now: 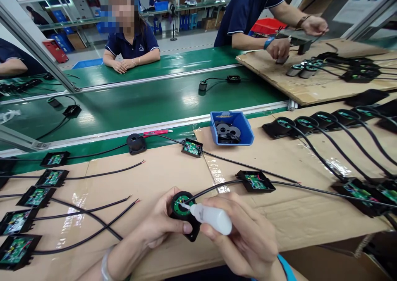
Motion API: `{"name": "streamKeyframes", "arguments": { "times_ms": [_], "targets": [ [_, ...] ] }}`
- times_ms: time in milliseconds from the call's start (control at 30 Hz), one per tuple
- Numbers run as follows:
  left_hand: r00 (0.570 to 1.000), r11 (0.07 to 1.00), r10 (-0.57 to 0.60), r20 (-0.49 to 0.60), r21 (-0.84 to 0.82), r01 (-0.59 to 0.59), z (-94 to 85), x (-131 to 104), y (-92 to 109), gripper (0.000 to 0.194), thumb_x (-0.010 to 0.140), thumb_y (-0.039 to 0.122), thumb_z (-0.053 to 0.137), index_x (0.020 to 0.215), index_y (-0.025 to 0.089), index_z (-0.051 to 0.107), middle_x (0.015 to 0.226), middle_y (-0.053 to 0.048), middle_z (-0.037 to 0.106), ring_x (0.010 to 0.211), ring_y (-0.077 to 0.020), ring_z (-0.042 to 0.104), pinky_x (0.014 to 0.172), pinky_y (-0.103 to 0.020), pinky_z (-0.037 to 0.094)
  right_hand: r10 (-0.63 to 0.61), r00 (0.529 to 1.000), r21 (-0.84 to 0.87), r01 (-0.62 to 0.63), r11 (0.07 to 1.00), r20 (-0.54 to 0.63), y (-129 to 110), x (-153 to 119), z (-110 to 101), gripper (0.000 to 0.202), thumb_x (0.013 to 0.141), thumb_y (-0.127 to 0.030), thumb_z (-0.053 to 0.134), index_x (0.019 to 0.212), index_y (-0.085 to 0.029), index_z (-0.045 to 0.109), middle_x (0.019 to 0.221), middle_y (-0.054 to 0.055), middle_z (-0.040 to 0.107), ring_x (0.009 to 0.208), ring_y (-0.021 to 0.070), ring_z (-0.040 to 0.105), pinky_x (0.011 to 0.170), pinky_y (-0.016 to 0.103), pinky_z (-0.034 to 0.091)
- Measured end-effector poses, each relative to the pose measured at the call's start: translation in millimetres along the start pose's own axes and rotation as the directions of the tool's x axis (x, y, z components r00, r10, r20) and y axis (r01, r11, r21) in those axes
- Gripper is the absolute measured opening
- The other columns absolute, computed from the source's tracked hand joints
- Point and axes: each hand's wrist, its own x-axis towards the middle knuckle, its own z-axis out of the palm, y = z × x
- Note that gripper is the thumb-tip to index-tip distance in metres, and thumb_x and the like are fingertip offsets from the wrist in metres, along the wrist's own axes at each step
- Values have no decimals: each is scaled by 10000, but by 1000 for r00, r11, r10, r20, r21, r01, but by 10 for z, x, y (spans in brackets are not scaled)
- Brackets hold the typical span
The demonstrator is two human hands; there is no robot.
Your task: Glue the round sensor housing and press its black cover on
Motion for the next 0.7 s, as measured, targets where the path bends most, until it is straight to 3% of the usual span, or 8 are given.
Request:
{"name": "streamKeyframes", "arguments": {
  "times_ms": [200,700],
  "targets": [
    [1000,1000,-3,3,-3,3,-5,0,-5,516,504,158,949,852,162,569,770,31,608,724,-96,530,610,-162,390,-31,1000,-39,31,999,7,52,4,0,170,932,-129,566,1100,-151,572,842,71,693,699,160,628,575,259,523],
    [1000,999,5,-18,38,-5,10,2,11,521,482,137,938,846,160,566,767,27,619,720,-105,541,604,-161,408,37,999,59,-36,998,-7,-28,29,-10,110,960,-202,533,1055,-176,580,761,35,676,627,152,601,532,262,506]
  ]
}}
